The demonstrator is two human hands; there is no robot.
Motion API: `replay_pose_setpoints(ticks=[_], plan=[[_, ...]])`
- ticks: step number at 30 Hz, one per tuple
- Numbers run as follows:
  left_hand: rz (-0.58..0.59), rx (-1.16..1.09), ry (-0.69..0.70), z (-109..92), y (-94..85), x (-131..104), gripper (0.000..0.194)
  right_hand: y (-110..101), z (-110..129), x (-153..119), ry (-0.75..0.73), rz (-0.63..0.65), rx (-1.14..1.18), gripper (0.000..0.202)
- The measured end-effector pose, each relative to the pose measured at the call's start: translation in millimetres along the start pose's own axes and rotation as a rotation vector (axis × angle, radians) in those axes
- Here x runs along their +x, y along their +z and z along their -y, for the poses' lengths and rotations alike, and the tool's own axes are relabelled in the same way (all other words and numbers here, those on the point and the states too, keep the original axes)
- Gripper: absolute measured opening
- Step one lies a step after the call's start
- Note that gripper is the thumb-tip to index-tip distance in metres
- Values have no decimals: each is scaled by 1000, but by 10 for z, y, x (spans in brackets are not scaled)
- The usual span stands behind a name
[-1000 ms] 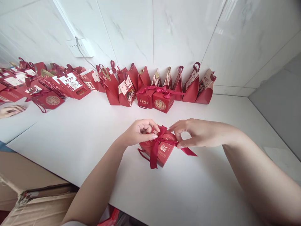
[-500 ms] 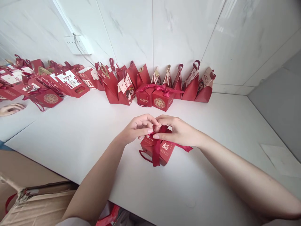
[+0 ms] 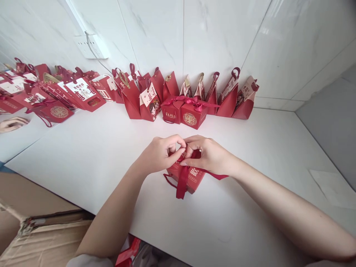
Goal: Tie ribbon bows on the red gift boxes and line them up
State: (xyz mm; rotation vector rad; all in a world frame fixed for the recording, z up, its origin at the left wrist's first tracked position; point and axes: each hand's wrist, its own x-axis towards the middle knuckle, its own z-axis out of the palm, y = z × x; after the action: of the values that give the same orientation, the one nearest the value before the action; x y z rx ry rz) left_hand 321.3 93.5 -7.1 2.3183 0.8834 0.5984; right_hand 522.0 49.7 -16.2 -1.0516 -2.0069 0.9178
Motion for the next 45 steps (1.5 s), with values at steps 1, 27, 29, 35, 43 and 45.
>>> replay_pose_setpoints(ticks=[1,27,29,35,43,45], plan=[[23,-13,-8,11,3,8,7,-20,5,-2,-12,17,12,18],[181,-315,-114,-43,-148,27,20,-540,64,-128,121,344,-45,13],[140,-261,-124,-76,-168,21,20,-561,83,-130,137,367,-22,18],[-175,218,-194,-220,-261,-99,19,-607,125,-157,171,343,19,26],[80,173,-480,-340,-59,-612,44,-594,90,-128,140,401,-19,18],[96,37,-502,-325,39,-698,43,-589,90,-127,117,404,-25,15]])
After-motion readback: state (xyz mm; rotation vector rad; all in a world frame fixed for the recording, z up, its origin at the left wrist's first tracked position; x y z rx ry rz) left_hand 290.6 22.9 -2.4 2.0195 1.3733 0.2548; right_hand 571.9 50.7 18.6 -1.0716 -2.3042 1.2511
